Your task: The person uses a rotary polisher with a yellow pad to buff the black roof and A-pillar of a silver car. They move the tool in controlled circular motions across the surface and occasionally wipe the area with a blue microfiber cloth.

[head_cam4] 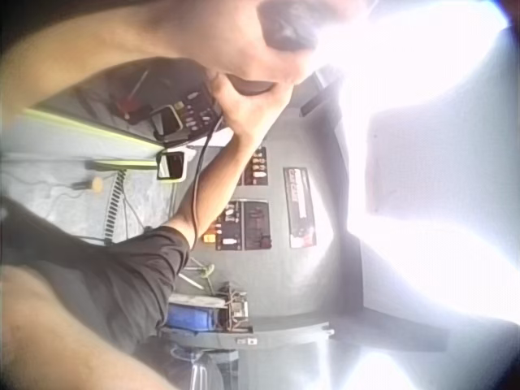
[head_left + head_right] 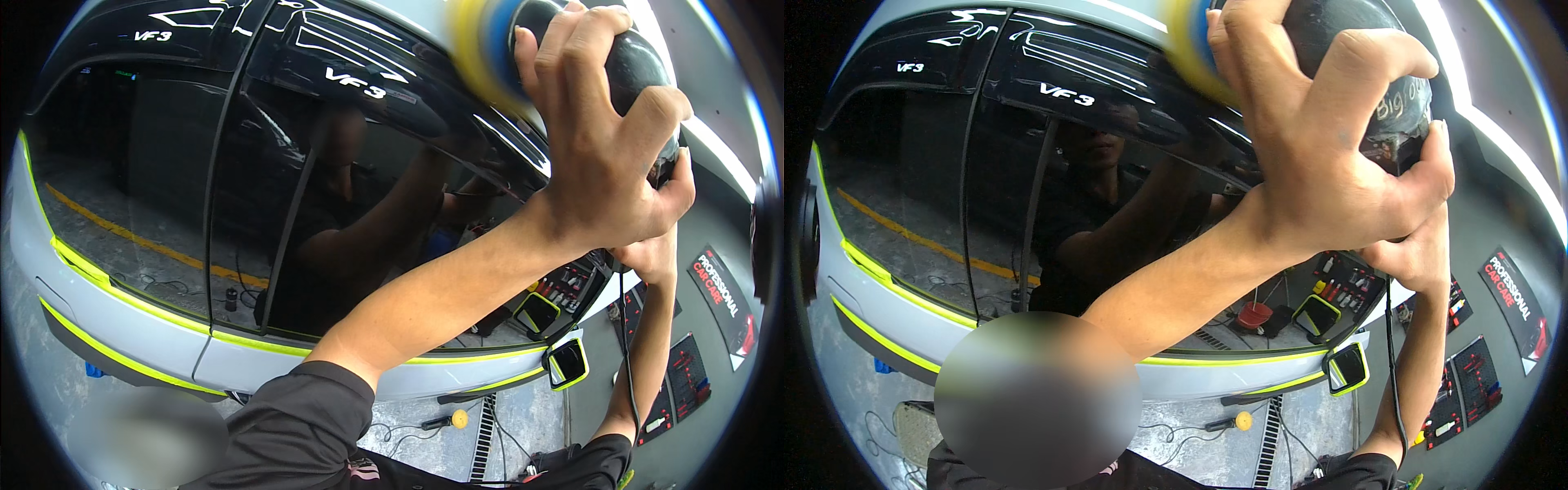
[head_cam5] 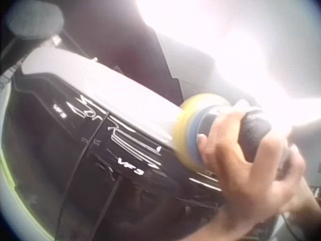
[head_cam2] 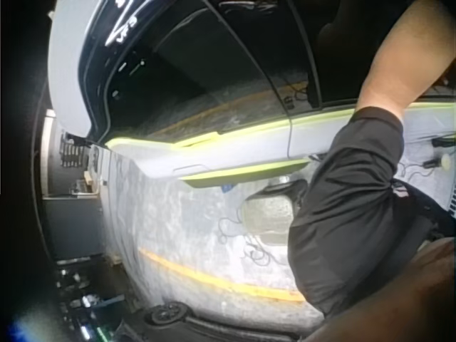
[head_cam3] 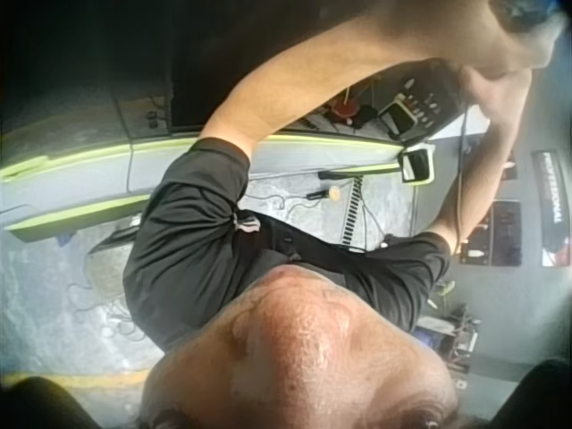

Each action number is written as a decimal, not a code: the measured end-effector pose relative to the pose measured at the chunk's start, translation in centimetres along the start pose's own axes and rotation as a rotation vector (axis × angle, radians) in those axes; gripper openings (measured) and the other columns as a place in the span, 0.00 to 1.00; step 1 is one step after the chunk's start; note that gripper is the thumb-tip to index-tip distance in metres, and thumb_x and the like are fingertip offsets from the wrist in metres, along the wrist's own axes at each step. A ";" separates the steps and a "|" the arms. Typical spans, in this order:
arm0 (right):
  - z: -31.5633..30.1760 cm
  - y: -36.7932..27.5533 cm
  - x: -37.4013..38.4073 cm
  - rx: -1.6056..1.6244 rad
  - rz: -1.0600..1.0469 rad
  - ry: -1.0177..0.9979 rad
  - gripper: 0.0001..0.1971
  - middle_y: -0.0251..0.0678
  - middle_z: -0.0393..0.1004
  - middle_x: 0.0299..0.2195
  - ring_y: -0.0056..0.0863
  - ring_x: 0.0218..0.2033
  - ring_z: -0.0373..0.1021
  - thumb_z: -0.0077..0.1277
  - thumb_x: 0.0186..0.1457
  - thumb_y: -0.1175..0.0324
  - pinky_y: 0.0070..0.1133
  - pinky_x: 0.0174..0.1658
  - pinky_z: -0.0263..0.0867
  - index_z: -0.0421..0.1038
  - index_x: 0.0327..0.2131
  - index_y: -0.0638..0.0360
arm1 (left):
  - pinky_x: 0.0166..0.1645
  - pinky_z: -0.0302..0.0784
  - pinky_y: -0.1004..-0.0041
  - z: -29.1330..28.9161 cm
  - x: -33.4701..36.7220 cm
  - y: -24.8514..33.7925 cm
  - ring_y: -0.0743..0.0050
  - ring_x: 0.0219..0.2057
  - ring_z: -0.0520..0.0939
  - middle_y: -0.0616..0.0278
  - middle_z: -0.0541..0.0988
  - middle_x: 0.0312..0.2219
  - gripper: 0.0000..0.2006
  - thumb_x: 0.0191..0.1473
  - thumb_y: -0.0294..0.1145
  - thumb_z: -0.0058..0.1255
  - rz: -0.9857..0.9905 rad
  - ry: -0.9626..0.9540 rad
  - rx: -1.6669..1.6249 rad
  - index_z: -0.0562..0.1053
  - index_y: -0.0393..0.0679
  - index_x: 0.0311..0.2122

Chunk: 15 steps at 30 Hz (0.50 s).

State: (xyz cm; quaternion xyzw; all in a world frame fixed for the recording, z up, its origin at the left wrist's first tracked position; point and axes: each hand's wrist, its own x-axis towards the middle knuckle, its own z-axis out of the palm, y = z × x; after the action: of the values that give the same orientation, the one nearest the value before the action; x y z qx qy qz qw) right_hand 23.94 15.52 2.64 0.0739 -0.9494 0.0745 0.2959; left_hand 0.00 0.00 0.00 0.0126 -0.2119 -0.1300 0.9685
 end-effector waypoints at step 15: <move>-0.1 -0.9 0.6 -0.070 -0.028 0.009 0.28 0.36 0.80 0.37 0.25 0.40 0.76 0.68 0.30 0.66 0.25 0.44 0.71 0.75 0.40 0.69 | 0.60 0.58 0.45 -1.2 1.4 0.1 0.44 0.52 0.72 0.38 0.69 0.48 0.13 0.42 0.33 0.60 -0.255 0.074 -0.223 0.78 0.46 0.37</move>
State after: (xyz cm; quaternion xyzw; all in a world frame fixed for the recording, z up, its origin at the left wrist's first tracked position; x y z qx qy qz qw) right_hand 23.68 14.58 3.19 0.0766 -0.9490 0.0374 0.3034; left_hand 1.73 -0.32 -0.50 -0.0635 -0.1569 -0.2739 0.9468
